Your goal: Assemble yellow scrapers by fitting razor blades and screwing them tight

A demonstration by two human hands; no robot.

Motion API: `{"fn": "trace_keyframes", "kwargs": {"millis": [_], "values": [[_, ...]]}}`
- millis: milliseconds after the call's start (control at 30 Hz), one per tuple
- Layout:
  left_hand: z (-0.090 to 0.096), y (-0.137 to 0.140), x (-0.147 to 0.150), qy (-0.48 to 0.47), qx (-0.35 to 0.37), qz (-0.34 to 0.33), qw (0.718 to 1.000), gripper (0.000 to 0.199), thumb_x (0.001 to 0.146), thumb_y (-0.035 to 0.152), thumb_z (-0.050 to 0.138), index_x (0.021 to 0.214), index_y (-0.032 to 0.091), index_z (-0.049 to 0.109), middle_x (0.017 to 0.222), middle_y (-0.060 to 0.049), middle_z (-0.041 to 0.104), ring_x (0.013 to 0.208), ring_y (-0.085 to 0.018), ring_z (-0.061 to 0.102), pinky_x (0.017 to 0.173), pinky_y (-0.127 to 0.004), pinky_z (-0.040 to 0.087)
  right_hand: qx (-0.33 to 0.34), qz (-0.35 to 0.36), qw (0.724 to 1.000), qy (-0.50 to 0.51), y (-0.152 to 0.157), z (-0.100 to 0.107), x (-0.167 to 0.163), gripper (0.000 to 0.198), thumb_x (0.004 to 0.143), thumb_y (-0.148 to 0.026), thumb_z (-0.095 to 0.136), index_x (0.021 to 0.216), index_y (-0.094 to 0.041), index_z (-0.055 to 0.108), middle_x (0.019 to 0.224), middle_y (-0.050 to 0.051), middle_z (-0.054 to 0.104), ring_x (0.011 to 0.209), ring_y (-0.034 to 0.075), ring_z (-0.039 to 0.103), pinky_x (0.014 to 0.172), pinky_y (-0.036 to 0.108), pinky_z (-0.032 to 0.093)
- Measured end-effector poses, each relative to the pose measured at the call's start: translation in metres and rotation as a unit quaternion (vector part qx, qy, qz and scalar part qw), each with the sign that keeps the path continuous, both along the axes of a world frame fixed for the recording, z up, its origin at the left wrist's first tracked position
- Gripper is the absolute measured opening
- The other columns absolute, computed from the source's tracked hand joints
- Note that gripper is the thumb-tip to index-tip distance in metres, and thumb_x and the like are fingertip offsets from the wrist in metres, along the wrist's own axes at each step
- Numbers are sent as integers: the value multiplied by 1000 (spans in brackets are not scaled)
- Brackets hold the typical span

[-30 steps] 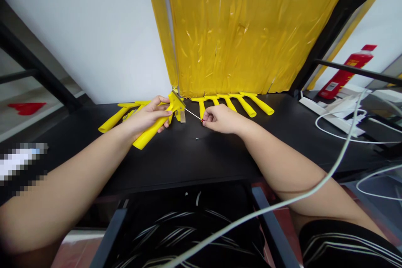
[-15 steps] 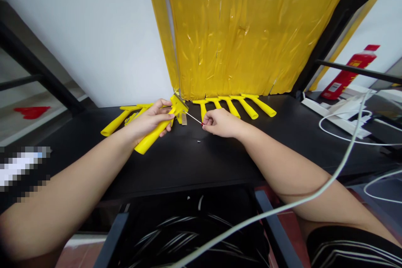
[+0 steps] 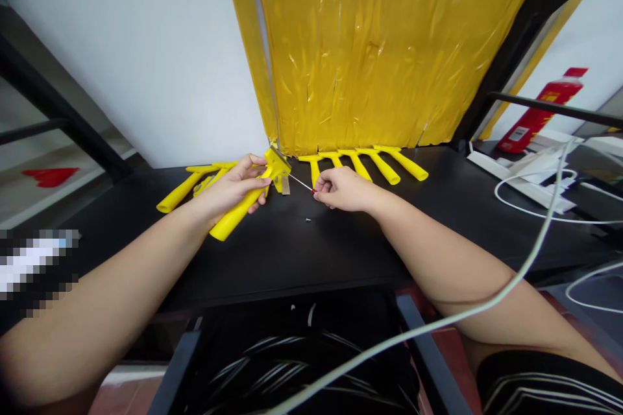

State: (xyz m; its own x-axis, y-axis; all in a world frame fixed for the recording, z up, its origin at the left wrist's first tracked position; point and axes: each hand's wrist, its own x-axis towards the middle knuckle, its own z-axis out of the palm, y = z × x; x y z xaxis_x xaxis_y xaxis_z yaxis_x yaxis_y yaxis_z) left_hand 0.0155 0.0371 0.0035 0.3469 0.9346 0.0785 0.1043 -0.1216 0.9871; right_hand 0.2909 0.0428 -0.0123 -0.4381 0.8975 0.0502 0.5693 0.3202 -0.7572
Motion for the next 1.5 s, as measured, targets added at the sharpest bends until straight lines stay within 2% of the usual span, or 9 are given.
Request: {"fn": "trace_keyframes", "kwargs": {"millis": [500, 667, 800, 900, 967, 1100, 1233, 1400, 1500], "values": [[-2, 0, -1, 3, 6, -1, 1000, 34, 91, 18, 70, 117, 25, 49, 93, 0, 61, 55, -11, 64, 39, -19, 45, -4, -3, 1000, 10, 1, -2, 0, 7, 87, -20, 73, 89, -18, 66, 81, 4, 72, 62, 16, 70, 61, 30, 60], [-3, 0, -2, -4, 21, -10, 1000, 36, 90, 21, 73, 115, 26, 47, 100, -1, 62, 56, -10, 64, 39, -18, 46, -19, -19, 999, 23, 4, -2, -1, 6, 93, -23, 67, 90, -18, 65, 84, 5, 70, 62, 16, 67, 60, 31, 58], [-4, 0, -2, -20, 54, -20, 998, 36, 89, 24, 74, 111, 26, 46, 110, -2, 60, 57, -8, 64, 38, -18, 46, 37, -47, 998, 33, 8, -4, -3, 18, 102, -24, 51, 92, -18, 64, 84, 3, 67, 61, 13, 58, 62, 29, 50], [-4, -1, 0, -30, 73, -24, 997, 38, 88, 26, 75, 110, 26, 45, 119, -4, 59, 56, -6, 64, 37, -17, 46, 91, -80, 989, 80, 11, -8, -4, 9, 98, -28, 60, 102, -20, 60, 81, 0, 63, 65, 14, 54, 64, 28, 46], [-4, -2, 2, -37, 85, -25, 995, 40, 87, 28, 76, 111, 26, 45, 129, -6, 56, 57, -6, 64, 36, -17, 47, 111, -91, 985, 91, 13, -11, -4, 16, 93, -29, 67, 101, -21, 58, 80, -1, 61, 68, 15, 54, 66, 28, 45], [-4, -3, 2, -44, 104, -22, 993, 41, 86, 32, 77, 111, 26, 44, 140, -7, 52, 59, -5, 63, 36, -18, 47, 98, -105, 987, 71, 15, -11, -2, 16, 97, -37, 62, 95, -21, 60, 75, -1, 59, 66, 16, 53, 63, 29, 43], [-4, -4, 3, -45, 104, -18, 993, 42, 86, 32, 78, 110, 26, 44, 135, -7, 54, 59, -4, 62, 39, -16, 47, 78, -72, 991, 87, 15, -9, -1, 38, 104, -51, 48, 87, -20, 63, 66, -3, 51, 58, 14, 46, 59, 29, 41], [-5, -2, 3, -55, 110, -7, 992, 42, 85, 32, 77, 110, 27, 43, 135, -6, 53, 60, -4, 62, 38, -16, 47, 93, -64, 984, 139, 15, -11, -1, 31, 91, -49, 69, 104, -24, 55, 73, -5, 55, 61, 14, 49, 62, 28, 43], [-5, -2, 3, -59, 116, -9, 992, 41, 87, 31, 76, 111, 27, 43, 135, -5, 51, 59, -4, 62, 38, -18, 49, 90, -84, 986, 115, 16, -9, 0, 31, 97, -53, 58, 93, -22, 59, 70, -3, 54, 61, 15, 49, 60, 29, 41]]}}
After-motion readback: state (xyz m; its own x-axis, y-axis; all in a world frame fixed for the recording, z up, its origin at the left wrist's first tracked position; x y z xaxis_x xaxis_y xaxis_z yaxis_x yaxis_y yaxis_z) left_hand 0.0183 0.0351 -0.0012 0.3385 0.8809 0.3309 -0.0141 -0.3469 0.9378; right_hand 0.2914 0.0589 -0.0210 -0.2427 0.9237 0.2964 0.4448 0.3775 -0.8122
